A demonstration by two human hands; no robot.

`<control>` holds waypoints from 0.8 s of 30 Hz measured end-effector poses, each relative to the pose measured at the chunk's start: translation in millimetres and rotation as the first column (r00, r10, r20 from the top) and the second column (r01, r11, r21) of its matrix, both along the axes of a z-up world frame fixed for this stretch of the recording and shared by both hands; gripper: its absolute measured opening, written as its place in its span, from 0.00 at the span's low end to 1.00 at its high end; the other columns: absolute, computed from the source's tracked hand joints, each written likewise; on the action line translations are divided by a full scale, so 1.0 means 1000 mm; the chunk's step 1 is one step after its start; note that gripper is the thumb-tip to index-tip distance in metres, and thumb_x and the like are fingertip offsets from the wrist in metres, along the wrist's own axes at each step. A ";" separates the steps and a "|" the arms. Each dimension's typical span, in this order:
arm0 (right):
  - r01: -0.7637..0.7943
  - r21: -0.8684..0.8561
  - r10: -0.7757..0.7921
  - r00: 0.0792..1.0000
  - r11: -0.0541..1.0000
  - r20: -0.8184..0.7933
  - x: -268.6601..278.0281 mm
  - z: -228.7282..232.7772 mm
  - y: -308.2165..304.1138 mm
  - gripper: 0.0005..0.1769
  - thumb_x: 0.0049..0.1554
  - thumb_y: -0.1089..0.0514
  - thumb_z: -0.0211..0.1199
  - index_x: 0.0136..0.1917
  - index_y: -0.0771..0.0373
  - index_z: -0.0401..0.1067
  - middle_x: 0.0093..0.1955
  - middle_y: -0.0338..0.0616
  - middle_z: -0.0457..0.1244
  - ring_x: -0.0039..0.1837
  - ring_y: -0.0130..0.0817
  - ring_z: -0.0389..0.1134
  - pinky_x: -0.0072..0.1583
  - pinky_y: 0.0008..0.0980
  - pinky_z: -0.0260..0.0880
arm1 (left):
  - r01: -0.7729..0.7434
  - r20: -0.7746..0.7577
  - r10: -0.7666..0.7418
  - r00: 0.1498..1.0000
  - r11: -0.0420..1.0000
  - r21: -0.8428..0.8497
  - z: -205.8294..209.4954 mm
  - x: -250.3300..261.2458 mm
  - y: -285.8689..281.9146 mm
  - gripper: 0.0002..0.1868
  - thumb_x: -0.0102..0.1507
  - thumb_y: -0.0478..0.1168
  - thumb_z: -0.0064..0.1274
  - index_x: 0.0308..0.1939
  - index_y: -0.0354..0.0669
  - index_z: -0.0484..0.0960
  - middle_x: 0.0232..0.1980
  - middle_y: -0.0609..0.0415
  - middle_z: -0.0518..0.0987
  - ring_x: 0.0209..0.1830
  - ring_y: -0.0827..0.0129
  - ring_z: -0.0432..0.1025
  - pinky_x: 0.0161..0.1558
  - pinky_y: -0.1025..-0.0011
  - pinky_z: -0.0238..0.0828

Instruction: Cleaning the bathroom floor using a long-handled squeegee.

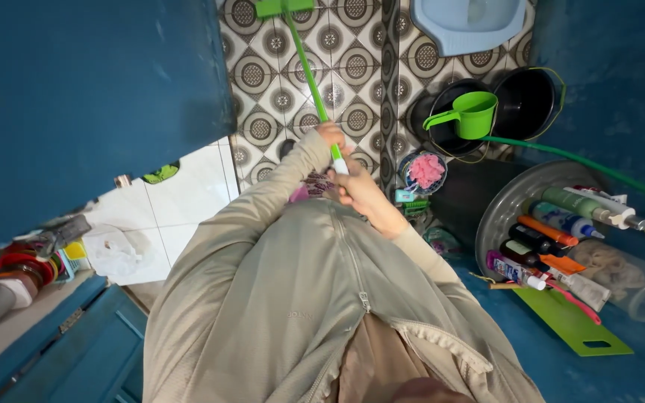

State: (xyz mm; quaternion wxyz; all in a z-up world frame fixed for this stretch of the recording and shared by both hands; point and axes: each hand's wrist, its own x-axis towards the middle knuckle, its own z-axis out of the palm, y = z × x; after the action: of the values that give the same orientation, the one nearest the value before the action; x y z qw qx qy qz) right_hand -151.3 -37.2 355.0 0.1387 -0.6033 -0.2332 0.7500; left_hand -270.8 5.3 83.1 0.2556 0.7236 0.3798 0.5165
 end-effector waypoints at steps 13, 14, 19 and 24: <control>-0.289 0.203 0.307 0.949 0.936 -0.067 0.109 -0.016 -0.085 0.46 0.52 0.75 0.59 0.80 0.73 0.47 0.41 0.60 0.67 0.26 0.32 0.66 0.27 0.26 0.66 | -0.005 -0.140 0.011 0.990 0.999 0.045 0.092 0.065 -0.098 0.20 0.63 0.52 0.58 0.19 0.57 0.71 0.23 0.64 0.72 0.25 0.66 0.72 0.34 0.66 0.72; -0.259 0.222 0.283 0.956 0.940 -0.084 0.108 -0.021 -0.086 0.43 0.54 0.74 0.58 0.80 0.74 0.46 0.42 0.60 0.66 0.26 0.31 0.66 0.28 0.25 0.65 | 0.035 -0.145 -0.026 0.989 0.998 0.055 0.092 0.061 -0.097 0.18 0.61 0.54 0.59 0.20 0.60 0.70 0.24 0.66 0.72 0.27 0.68 0.72 0.37 0.67 0.73; -0.283 0.300 0.314 0.947 0.911 -0.060 0.080 -0.033 -0.078 0.43 0.57 0.72 0.56 0.82 0.71 0.43 0.40 0.54 0.64 0.26 0.29 0.65 0.28 0.22 0.62 | -0.104 -0.283 0.116 0.952 0.993 0.059 0.027 0.053 -0.089 0.18 0.63 0.50 0.57 0.18 0.58 0.74 0.23 0.65 0.74 0.25 0.67 0.72 0.34 0.66 0.70; -0.224 0.189 0.224 0.974 0.956 0.019 0.029 -0.060 -0.050 0.39 0.61 0.65 0.56 0.83 0.63 0.47 0.26 0.44 0.57 0.22 0.26 0.56 0.21 0.26 0.51 | -0.030 -0.576 -0.336 0.745 0.846 -0.533 0.029 0.003 -0.051 0.10 0.62 0.52 0.55 0.27 0.61 0.80 0.33 0.63 0.75 0.45 0.63 0.67 0.63 0.63 0.63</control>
State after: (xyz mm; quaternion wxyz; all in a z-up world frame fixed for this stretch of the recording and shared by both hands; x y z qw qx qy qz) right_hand -121.9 -87.4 295.1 0.1100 -0.5561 -0.3704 0.7358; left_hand -268.3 -45.3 112.2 0.3329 0.7921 0.5037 0.0899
